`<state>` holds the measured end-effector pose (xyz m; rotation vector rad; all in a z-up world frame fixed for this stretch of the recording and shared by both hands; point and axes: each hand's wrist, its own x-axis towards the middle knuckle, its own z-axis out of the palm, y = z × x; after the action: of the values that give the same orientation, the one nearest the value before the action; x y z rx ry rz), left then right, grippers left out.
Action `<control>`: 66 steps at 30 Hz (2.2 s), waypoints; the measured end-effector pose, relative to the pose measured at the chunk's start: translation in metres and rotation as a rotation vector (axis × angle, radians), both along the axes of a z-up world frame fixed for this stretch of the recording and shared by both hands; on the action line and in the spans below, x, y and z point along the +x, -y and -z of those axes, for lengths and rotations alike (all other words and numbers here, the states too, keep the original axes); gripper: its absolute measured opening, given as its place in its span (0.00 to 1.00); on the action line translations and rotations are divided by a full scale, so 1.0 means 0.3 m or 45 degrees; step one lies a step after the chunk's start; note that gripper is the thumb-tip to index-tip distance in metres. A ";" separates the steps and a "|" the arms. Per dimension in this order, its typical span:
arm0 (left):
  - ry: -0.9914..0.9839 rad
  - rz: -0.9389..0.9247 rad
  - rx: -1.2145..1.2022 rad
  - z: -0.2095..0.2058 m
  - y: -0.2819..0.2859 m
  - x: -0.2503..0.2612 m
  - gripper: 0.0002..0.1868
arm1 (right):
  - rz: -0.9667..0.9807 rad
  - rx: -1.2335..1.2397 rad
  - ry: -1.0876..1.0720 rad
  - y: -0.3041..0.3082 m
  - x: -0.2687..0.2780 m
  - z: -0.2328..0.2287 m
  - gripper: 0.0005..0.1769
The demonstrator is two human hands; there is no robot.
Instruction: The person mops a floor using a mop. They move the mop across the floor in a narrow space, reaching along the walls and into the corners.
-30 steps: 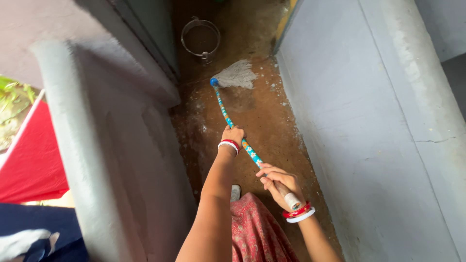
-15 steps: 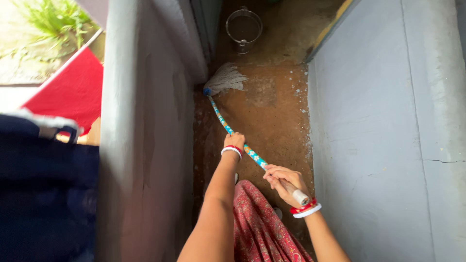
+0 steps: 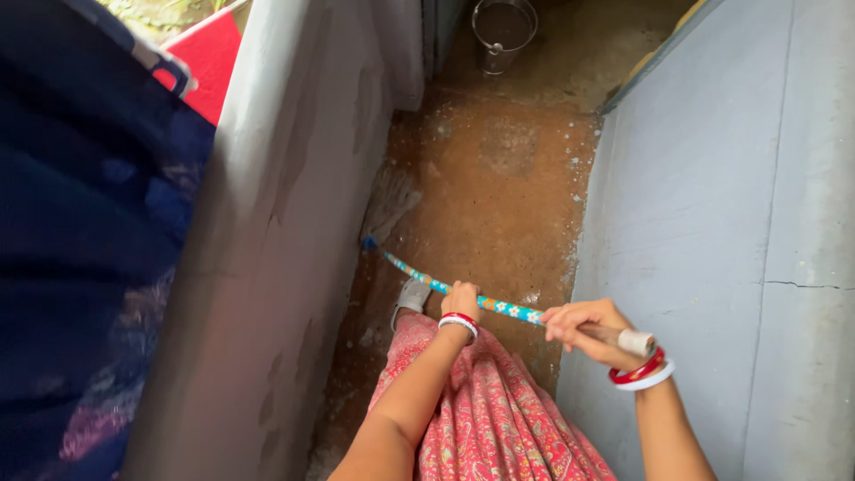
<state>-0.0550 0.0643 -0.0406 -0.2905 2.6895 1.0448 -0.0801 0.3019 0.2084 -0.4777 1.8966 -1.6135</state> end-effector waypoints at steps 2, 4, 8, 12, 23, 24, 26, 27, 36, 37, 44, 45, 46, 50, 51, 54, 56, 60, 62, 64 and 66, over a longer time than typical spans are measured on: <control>0.098 -0.035 -0.007 -0.044 -0.044 0.047 0.06 | -0.019 -0.030 0.195 -0.048 -0.038 -0.032 0.08; 0.197 -0.070 0.012 -0.082 -0.089 0.087 0.10 | -0.119 0.030 0.122 -0.076 -0.073 -0.058 0.13; 0.238 -0.158 0.200 -0.057 -0.150 0.136 0.10 | -0.001 -0.265 -0.114 -0.062 -0.050 -0.058 0.22; -0.148 -0.075 0.239 0.070 -0.261 0.075 0.05 | 0.427 -0.771 -0.034 0.006 0.036 -0.040 0.27; -0.307 0.028 0.197 -0.128 -0.436 -0.248 0.11 | 0.212 -0.076 -0.722 0.034 0.096 -0.212 0.17; -0.302 0.051 0.133 -0.143 -0.444 -0.247 0.15 | 0.275 0.023 -0.711 0.053 0.120 -0.206 0.16; -0.248 0.205 0.043 -0.157 -0.471 -0.240 0.17 | 0.416 0.222 -0.685 0.097 0.175 -0.194 0.15; -0.221 0.288 -0.002 -0.157 -0.486 -0.230 0.18 | 0.475 0.263 -0.699 0.117 0.199 -0.193 0.14; 0.049 1.033 0.231 -0.136 -0.526 0.044 0.25 | 0.849 0.548 -0.488 0.265 0.453 -0.326 0.13; 0.009 1.103 0.283 -0.141 -0.516 0.078 0.24 | 0.857 0.590 -0.469 0.282 0.478 -0.341 0.13; 0.079 1.444 0.546 -0.196 -0.342 0.263 0.15 | 0.953 0.813 -0.255 0.395 0.594 -0.376 0.11; 0.062 1.464 0.526 -0.207 -0.313 0.273 0.14 | 1.003 0.759 -0.209 0.400 0.602 -0.374 0.13; 0.013 1.509 0.438 -0.214 -0.282 0.267 0.13 | 1.051 0.705 -0.164 0.404 0.606 -0.370 0.14; -0.163 1.561 0.236 -0.234 -0.165 0.172 0.12 | 1.045 0.198 -0.415 0.449 0.617 -0.361 0.22; -0.200 1.544 0.223 -0.235 -0.129 0.139 0.13 | 1.050 0.119 -0.441 0.471 0.611 -0.351 0.21; -0.268 1.417 0.096 -0.228 -0.010 0.044 0.16 | 1.030 -0.068 -0.524 0.545 0.575 -0.302 0.21; -0.217 1.341 -0.067 -0.212 0.071 -0.003 0.16 | 0.977 -0.127 -0.582 0.601 0.549 -0.257 0.20; -0.237 1.197 -0.181 -0.156 0.240 -0.061 0.17 | 0.778 -0.143 -0.639 0.664 0.503 -0.177 0.20; -0.171 1.116 -0.278 -0.125 0.309 -0.066 0.15 | 0.686 -0.150 -0.612 0.679 0.489 -0.137 0.19; -0.130 1.014 -0.312 -0.091 0.365 -0.052 0.11 | 0.603 -0.169 -0.600 0.688 0.475 -0.097 0.19; -0.090 0.895 -0.291 -0.059 0.409 -0.022 0.11 | 0.520 -0.196 -0.565 0.683 0.472 -0.072 0.19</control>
<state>-0.0615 -0.0585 -0.0230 0.6247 2.6282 0.5405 0.0616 0.0969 0.2301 -0.5778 2.3200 -2.0609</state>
